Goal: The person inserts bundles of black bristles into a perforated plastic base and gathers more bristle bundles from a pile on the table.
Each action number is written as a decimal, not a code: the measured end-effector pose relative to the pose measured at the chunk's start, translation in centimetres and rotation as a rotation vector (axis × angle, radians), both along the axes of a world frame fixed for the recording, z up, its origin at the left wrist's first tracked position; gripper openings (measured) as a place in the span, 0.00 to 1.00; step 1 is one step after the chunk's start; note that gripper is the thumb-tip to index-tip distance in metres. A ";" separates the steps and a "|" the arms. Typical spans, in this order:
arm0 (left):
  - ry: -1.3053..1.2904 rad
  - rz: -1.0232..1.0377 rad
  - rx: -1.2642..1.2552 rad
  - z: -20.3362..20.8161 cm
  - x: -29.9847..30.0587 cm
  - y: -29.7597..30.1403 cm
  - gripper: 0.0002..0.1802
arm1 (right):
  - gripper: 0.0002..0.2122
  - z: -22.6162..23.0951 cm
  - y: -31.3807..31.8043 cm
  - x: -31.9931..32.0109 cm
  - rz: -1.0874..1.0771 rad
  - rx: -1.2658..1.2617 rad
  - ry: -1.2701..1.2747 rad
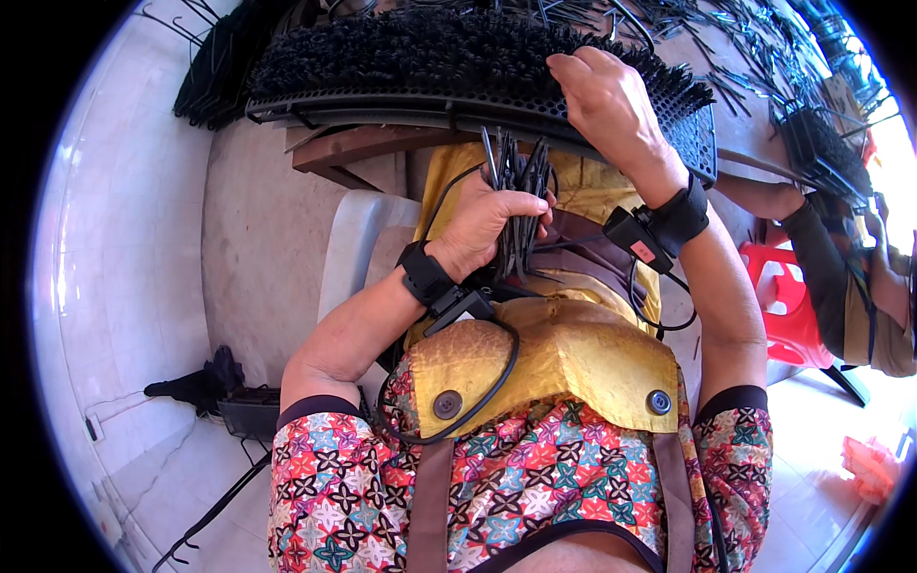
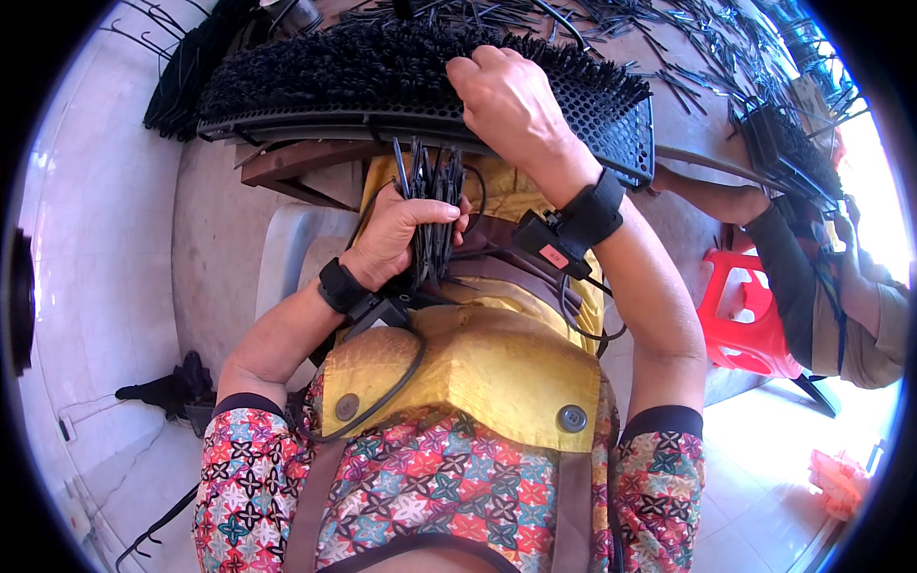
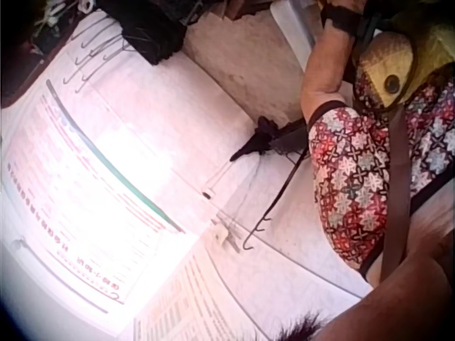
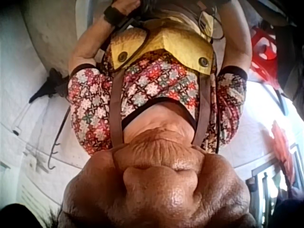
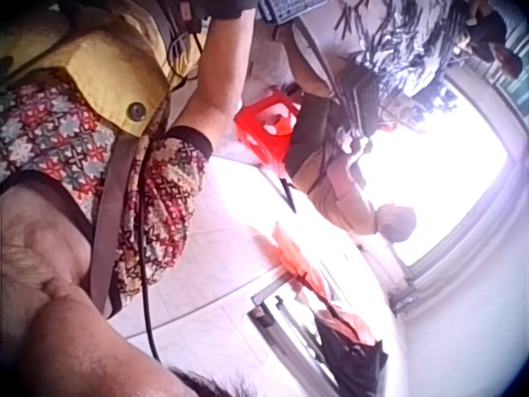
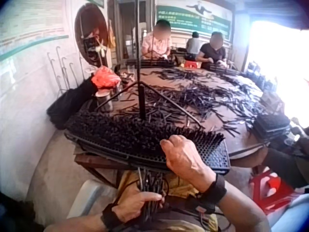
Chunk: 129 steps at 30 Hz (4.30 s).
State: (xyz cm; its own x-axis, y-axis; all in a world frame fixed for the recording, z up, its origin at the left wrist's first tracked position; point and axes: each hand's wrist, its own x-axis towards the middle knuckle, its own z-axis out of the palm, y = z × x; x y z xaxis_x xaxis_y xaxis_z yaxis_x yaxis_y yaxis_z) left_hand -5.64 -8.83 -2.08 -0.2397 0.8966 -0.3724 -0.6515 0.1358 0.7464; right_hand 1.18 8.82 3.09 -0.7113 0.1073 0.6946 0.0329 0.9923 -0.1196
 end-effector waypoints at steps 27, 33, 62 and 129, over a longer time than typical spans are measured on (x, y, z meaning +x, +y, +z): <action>0.035 -0.372 0.112 0.4 0.3 -0.3 0.27 | 0.04 -1.8 -3.6 8.9 0.061 -1.431 -0.399; 0.015 -0.322 0.105 0.8 0.2 -0.1 0.27 | 0.12 -1.4 -3.4 8.8 0.102 -1.541 -0.294; 0.006 -0.118 0.076 1.6 -0.5 -0.3 0.15 | 0.04 0.0 -2.0 6.8 -0.014 -1.059 0.443; 0.027 0.220 0.089 0.4 -3.3 -1.6 0.10 | 0.06 -7.0 -6.2 9.0 0.363 -0.471 -0.827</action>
State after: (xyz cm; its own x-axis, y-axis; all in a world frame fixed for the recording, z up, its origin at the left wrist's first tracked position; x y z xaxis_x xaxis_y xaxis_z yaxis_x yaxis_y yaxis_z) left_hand -8.95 -10.46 -1.71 -0.4420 0.8506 -0.2849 -0.6378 -0.0746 0.7665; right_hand 10.19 2.57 -3.87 -0.9935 -0.0745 -0.0864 -0.0111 0.8167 -0.5769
